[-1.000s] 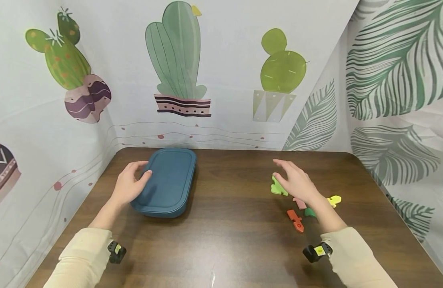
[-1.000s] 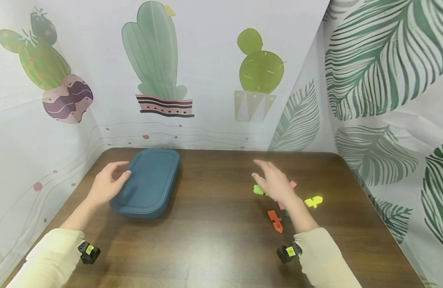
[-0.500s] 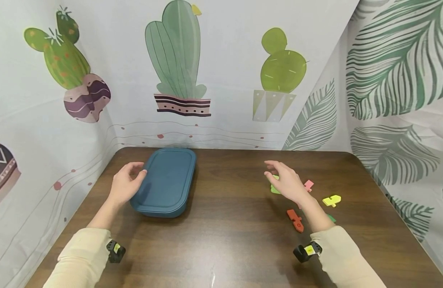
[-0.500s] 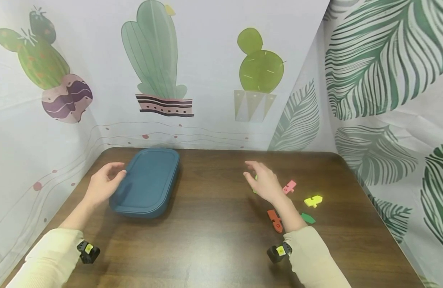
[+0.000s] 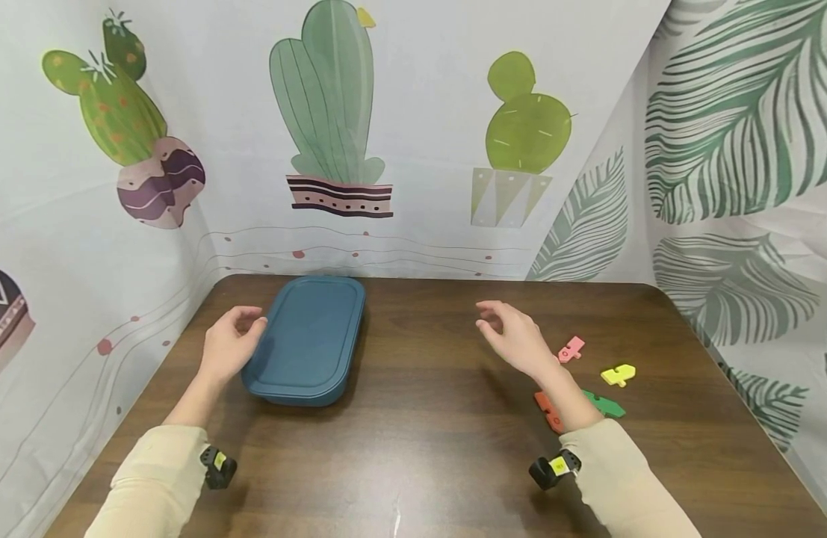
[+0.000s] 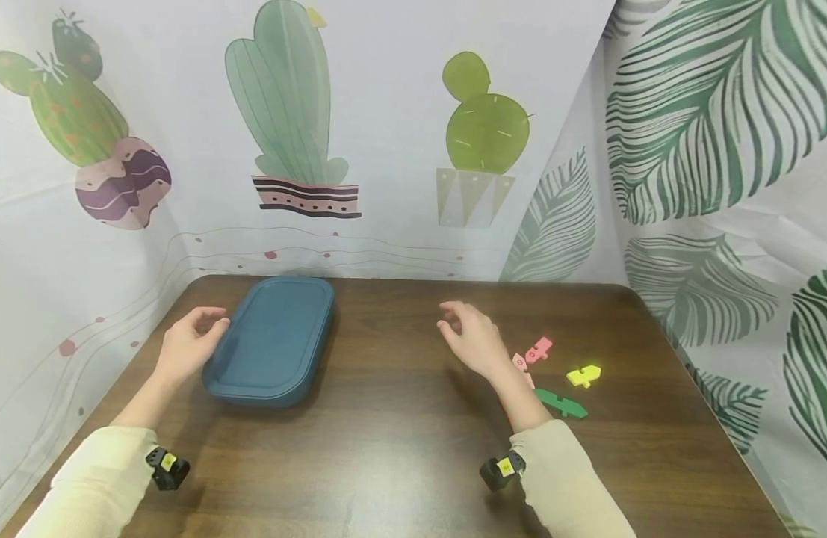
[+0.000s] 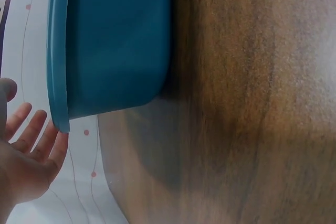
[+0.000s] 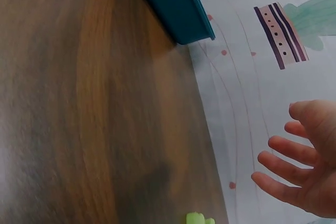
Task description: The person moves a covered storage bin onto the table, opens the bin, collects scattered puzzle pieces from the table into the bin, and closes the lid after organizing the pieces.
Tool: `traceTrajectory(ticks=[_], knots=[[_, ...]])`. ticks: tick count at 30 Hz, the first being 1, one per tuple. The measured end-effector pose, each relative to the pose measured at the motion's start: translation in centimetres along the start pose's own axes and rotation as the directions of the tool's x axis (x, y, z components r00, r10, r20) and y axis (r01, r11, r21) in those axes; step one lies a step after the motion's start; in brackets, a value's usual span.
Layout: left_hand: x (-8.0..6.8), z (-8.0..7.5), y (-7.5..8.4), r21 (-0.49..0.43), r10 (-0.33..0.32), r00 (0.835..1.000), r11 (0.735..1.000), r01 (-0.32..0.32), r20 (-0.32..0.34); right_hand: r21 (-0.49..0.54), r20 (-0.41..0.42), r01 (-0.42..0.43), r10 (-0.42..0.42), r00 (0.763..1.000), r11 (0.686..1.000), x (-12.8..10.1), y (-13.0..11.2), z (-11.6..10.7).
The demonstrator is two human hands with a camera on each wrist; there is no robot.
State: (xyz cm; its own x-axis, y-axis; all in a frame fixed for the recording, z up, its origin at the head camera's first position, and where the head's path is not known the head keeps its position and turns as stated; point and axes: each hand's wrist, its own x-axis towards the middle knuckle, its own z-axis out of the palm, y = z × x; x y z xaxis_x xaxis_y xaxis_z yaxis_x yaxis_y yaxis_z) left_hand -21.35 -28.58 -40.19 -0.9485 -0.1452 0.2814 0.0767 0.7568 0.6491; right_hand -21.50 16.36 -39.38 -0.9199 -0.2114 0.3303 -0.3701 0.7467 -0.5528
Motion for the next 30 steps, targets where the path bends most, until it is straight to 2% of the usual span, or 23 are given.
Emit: traceTrajectory(ticks=[7, 19, 30], knots=[[0.1, -0.3, -0.4, 0.015, -0.021, 1.0, 1.0, 0.021, 0.022, 0.018, -0.002, -0.005, 0.005, 1.0, 1.0, 0.1, -0.6, 1.7], [0.1, -0.4, -0.8, 0.018, -0.1, 0.991, 0.995, 0.099, 0.086, 0.084, -0.032, 0.022, -0.019, 0.999, 0.996, 0.2, -1.4, 3.5], [0.4, -0.2, -1.2, 0.021, -0.126, 0.982, 0.992, 0.125, 0.138, 0.097, -0.008, -0.024, 0.024, 1.0, 0.995, 0.2, -2.7, 5.2]])
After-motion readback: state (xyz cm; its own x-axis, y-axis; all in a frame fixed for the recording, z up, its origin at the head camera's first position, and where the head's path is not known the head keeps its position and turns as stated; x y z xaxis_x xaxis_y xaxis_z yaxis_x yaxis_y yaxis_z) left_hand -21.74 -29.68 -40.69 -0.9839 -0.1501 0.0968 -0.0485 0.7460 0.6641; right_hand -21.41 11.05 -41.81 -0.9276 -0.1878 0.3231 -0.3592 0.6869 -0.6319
